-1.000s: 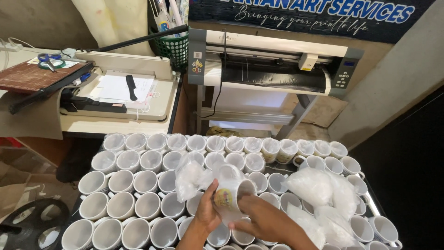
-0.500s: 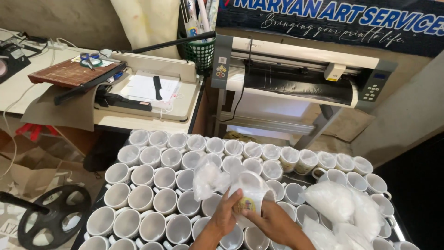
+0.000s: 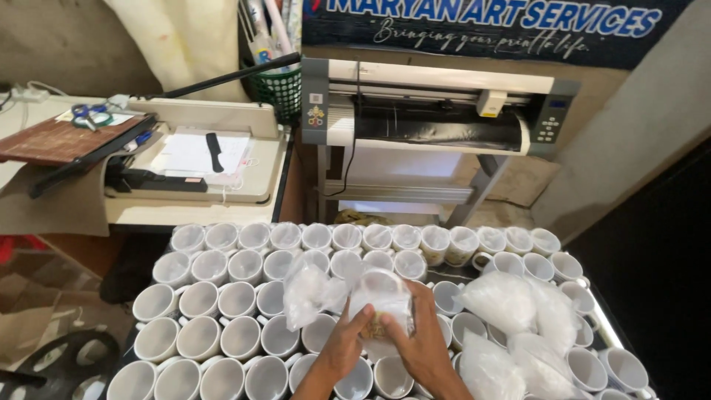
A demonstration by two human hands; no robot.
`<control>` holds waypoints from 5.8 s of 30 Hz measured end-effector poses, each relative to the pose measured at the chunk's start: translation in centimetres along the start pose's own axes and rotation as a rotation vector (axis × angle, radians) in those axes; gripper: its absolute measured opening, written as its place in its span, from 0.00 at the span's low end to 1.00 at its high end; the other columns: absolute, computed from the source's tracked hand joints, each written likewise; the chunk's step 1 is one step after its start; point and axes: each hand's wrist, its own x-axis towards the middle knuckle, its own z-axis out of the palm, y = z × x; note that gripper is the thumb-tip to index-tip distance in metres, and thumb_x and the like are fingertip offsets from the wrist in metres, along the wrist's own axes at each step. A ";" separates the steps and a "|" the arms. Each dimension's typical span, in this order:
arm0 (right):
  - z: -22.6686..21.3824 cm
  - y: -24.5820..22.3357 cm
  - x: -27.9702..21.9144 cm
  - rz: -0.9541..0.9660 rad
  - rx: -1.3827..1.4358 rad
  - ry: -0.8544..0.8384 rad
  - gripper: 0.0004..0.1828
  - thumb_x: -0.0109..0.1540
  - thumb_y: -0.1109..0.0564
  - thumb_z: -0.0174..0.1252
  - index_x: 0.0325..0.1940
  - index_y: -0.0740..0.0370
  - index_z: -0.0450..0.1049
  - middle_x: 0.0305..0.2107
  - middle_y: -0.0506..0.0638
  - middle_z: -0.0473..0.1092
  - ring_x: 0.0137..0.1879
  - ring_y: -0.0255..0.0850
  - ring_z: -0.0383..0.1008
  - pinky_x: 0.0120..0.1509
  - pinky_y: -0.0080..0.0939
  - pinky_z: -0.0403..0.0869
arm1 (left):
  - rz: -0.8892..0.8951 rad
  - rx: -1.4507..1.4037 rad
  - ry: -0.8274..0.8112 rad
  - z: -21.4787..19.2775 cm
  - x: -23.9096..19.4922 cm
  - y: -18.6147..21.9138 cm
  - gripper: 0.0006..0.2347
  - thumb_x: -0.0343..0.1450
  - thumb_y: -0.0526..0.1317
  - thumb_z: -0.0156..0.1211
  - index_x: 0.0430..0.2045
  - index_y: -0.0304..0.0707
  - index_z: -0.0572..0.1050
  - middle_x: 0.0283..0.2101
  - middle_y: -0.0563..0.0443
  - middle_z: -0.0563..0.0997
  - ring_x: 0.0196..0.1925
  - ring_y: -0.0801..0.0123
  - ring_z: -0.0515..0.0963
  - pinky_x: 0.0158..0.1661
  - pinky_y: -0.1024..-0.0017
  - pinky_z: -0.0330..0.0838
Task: The person picks up white mugs from a large group on a table and places each one into a clear plastic bag by hand, then sets them back down in a grid-like arrangement.
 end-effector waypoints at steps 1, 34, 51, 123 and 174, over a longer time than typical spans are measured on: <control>-0.1 0.4 -0.1 0.004 0.003 0.008 0.37 0.58 0.50 0.64 0.68 0.62 0.59 0.58 0.58 0.63 0.64 0.50 0.67 0.68 0.48 0.65 | -0.006 0.006 -0.004 -0.3 0.3 -0.2 0.32 0.69 0.49 0.61 0.69 0.46 0.58 0.61 0.51 0.75 0.61 0.67 0.76 0.59 0.67 0.71; -10.5 3.5 2.9 -0.732 -0.676 -0.633 0.56 0.45 0.53 0.74 0.75 0.49 0.57 0.73 0.61 0.52 0.76 0.61 0.55 0.72 0.63 0.61 | -0.643 -0.385 0.000 -0.8 4.6 -4.0 0.20 0.74 0.51 0.52 0.52 0.35 0.76 0.47 0.43 0.84 0.46 0.56 0.84 0.48 0.56 0.81; -17.1 15.9 17.4 0.033 -0.741 -0.504 0.53 0.43 0.45 0.77 0.68 0.44 0.59 0.50 0.54 0.66 0.52 0.53 0.74 0.50 0.54 0.76 | 0.251 1.501 0.075 2.4 10.4 -8.6 0.18 0.69 0.43 0.66 0.50 0.34 0.74 0.56 0.40 0.77 0.61 0.49 0.71 0.59 0.56 0.65; -14.1 33.3 22.9 -0.080 -0.877 -0.504 0.59 0.45 0.47 0.75 0.77 0.48 0.54 0.70 0.62 0.55 0.69 0.59 0.57 0.71 0.57 0.58 | 0.376 2.168 -0.422 3.9 24.7 -10.7 0.13 0.66 0.46 0.67 0.36 0.36 0.81 0.72 0.36 0.60 0.77 0.46 0.49 0.71 0.44 0.36; -13.7 34.2 25.9 0.167 -0.878 -0.672 0.58 0.42 0.46 0.78 0.72 0.52 0.59 0.62 0.54 0.64 0.63 0.56 0.69 0.66 0.51 0.71 | 0.277 1.861 -0.491 3.4 27.4 -10.1 0.12 0.61 0.46 0.73 0.16 0.35 0.81 0.71 0.37 0.63 0.78 0.47 0.47 0.73 0.47 0.36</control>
